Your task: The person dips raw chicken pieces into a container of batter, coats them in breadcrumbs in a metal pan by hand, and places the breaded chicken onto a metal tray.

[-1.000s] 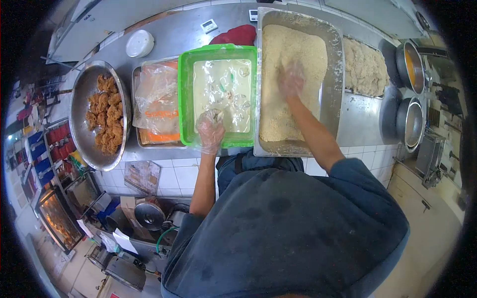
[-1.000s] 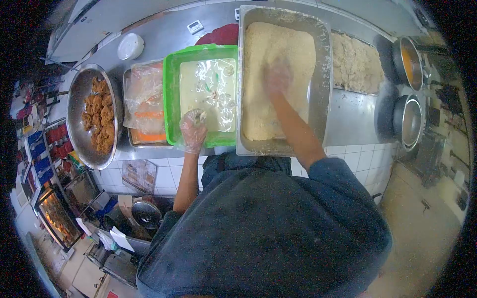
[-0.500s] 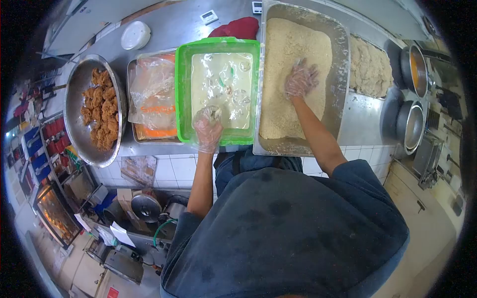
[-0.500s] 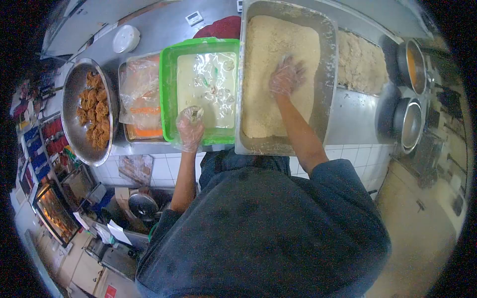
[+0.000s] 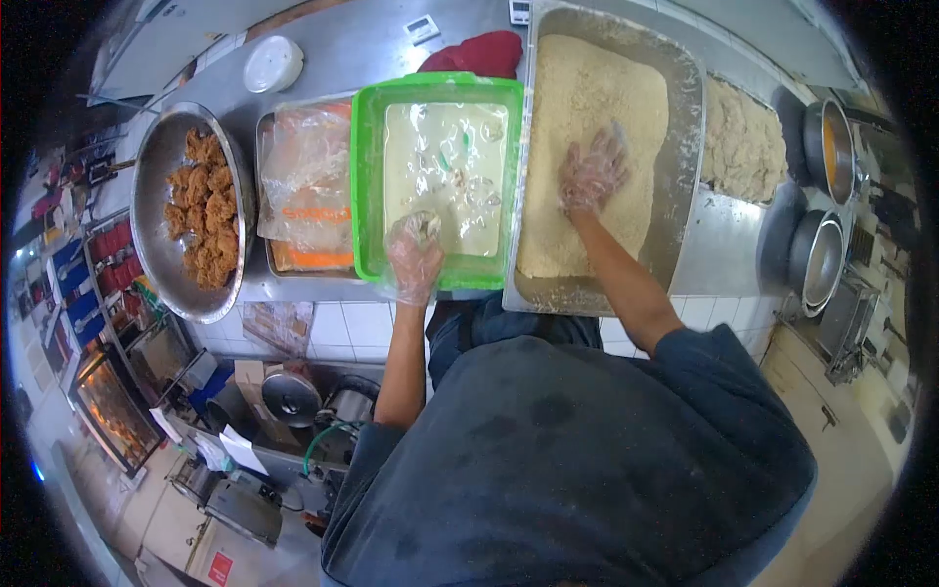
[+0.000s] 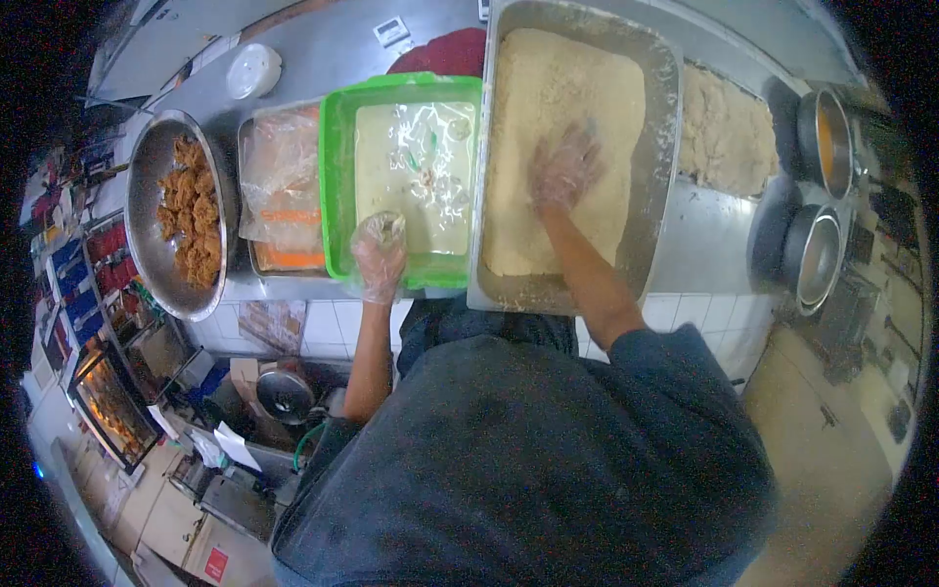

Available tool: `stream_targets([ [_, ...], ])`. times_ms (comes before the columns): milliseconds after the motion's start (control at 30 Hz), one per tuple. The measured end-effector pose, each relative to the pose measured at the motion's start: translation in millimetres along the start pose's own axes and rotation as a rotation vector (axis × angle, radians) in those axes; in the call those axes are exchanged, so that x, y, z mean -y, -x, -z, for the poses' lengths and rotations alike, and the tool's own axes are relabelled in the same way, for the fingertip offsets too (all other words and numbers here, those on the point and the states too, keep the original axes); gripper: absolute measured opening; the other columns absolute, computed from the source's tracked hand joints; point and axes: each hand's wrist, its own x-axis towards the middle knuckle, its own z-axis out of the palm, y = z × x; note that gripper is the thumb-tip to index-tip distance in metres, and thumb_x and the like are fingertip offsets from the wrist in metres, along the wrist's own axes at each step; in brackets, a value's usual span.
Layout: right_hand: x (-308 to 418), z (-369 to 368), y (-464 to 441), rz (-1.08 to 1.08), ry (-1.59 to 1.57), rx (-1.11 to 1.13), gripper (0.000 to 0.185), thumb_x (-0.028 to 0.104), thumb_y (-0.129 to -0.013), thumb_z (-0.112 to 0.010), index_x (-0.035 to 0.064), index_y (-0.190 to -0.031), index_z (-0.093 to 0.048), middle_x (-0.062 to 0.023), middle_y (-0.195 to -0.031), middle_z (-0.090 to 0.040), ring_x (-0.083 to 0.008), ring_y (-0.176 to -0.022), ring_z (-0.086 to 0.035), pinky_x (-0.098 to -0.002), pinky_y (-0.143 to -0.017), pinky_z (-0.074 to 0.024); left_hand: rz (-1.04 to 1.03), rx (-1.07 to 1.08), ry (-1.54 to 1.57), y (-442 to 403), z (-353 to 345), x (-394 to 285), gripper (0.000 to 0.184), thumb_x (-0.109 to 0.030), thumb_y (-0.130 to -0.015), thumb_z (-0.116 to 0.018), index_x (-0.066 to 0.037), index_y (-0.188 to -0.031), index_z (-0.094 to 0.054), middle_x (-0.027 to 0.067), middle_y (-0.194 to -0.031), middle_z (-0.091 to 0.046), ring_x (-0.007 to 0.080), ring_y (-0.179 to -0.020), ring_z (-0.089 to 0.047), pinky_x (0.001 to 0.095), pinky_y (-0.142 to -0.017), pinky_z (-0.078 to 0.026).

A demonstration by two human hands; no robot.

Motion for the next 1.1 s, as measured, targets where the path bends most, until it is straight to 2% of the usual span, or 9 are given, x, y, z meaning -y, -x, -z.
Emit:
stream_targets([
  [167, -2, 11, 1, -0.060, -0.047, 0.015, 0.068, 0.053, -0.098, -0.041, 0.0194, -0.156, -0.029, -0.0166, -0.157, -0.032, -0.0355, -0.146, -0.027, -0.0592, -0.117, -0.0151, -0.053, -0.030, -0.063, 3, -8, 6, 0.013, -0.010, -0.081, -0.071, -0.006, -0.093, -0.070, 0.0136, -0.090, -0.069, 0.0320, -0.081, -0.067, 0.0416, -0.074, -0.053],
  [233, 10, 28, -34, -0.159, -0.064, 0.084, 0.069, 0.054, -0.098, -0.042, 0.0216, -0.157, -0.029, -0.0171, -0.157, -0.033, -0.0354, -0.144, -0.031, -0.0594, -0.117, -0.0152, -0.079, -0.050, 0.007, -4, -6, 7, 0.020, -0.008, -0.076, -0.068, -0.006, -0.095, -0.068, 0.0144, -0.090, -0.068, 0.0337, -0.081, -0.065, 0.0435, -0.074, -0.052],
  [367, -4, -22, -41, -0.008, 0.087, -0.050, 0.065, 0.053, -0.098, -0.042, 0.0198, -0.154, -0.034, -0.0189, -0.149, -0.045, -0.0343, -0.137, -0.041, -0.0552, -0.115, -0.0233, 0.033, 0.029, -0.083, 8, -3, 5, 0.024, -0.007, -0.072, -0.068, -0.006, -0.096, -0.068, 0.0148, -0.090, -0.067, 0.0343, -0.079, -0.064, 0.0440, -0.073, -0.051],
  [433, 18, 8, -37, 0.065, 0.098, -0.172, 0.063, 0.051, -0.099, -0.042, 0.0161, -0.151, -0.041, -0.0204, -0.143, -0.052, -0.0341, -0.135, -0.045, -0.0514, -0.114, -0.0277, -0.051, -0.023, -0.032, -10, -9, 8, 0.024, -0.007, -0.072, -0.068, -0.006, -0.096, -0.068, 0.0150, -0.089, -0.066, 0.0344, -0.079, -0.064, 0.0442, -0.072, -0.051],
  [533, 5, 9, -39, 0.005, -0.215, -0.083, 0.062, 0.053, -0.098, -0.042, 0.0107, -0.144, -0.049, -0.0213, -0.138, -0.056, -0.0348, -0.131, -0.048, -0.0446, -0.111, -0.0355, -0.174, -0.011, 0.017, 9, 4, -3, 0.024, -0.007, -0.072, -0.068, -0.005, -0.096, -0.068, 0.0152, -0.087, -0.066, 0.0347, -0.079, -0.064, 0.0446, -0.072, -0.051],
  [633, -25, -5, -39, -0.161, -0.739, 0.314, 0.060, 0.050, -0.097, -0.049, 0.0086, -0.140, -0.053, -0.0212, -0.139, -0.055, -0.0363, -0.128, -0.052, -0.0418, -0.108, -0.0394, -0.196, -0.065, 0.045, -7, 0, 4, 0.030, -0.006, -0.070, -0.068, -0.006, -0.100, -0.068, 0.0139, -0.092, -0.068, 0.0326, -0.083, -0.065, 0.0419, -0.076, -0.052],
  [733, -41, 4, -43, -0.008, -0.305, 0.585, 0.062, 0.048, -0.091, -0.061, 0.0067, -0.138, -0.055, -0.0205, -0.140, -0.054, -0.0363, -0.125, -0.054, -0.0419, -0.106, -0.0419, -0.181, -0.067, 0.024, 3, 0, 4, 0.030, -0.005, -0.071, -0.069, -0.007, -0.101, -0.068, 0.0129, -0.094, -0.068, 0.0310, -0.085, -0.066, 0.0402, -0.077, -0.052],
  [933, -53, 54, -52, 0.499, -0.110, 0.770, 0.072, 0.049, -0.077, -0.078, 0.0060, -0.131, -0.059, -0.0227, -0.133, -0.058, -0.0366, -0.124, -0.055, -0.0415, -0.107, -0.0409, -0.241, -0.086, 0.002, 0, -4, 5, 0.023, -0.006, -0.075, -0.069, -0.007, -0.099, -0.068, 0.0135, -0.091, -0.069, 0.0306, -0.083, -0.067, 0.0404, -0.075, -0.052],
  [1100, -55, 106, -61, 0.561, -0.124, 0.577, 0.056, 0.035, -0.080, -0.078, 0.0065, -0.126, -0.062, -0.0211, -0.124, -0.062, -0.0362, -0.117, -0.058, -0.0423, -0.102, -0.0443, -0.259, -0.096, 0.060, 3, 2, 0, 0.021, -0.006, -0.077, -0.068, -0.006, -0.098, -0.067, 0.0138, -0.089, -0.069, 0.0302, -0.079, -0.067, 0.0399, -0.074, -0.052],
])
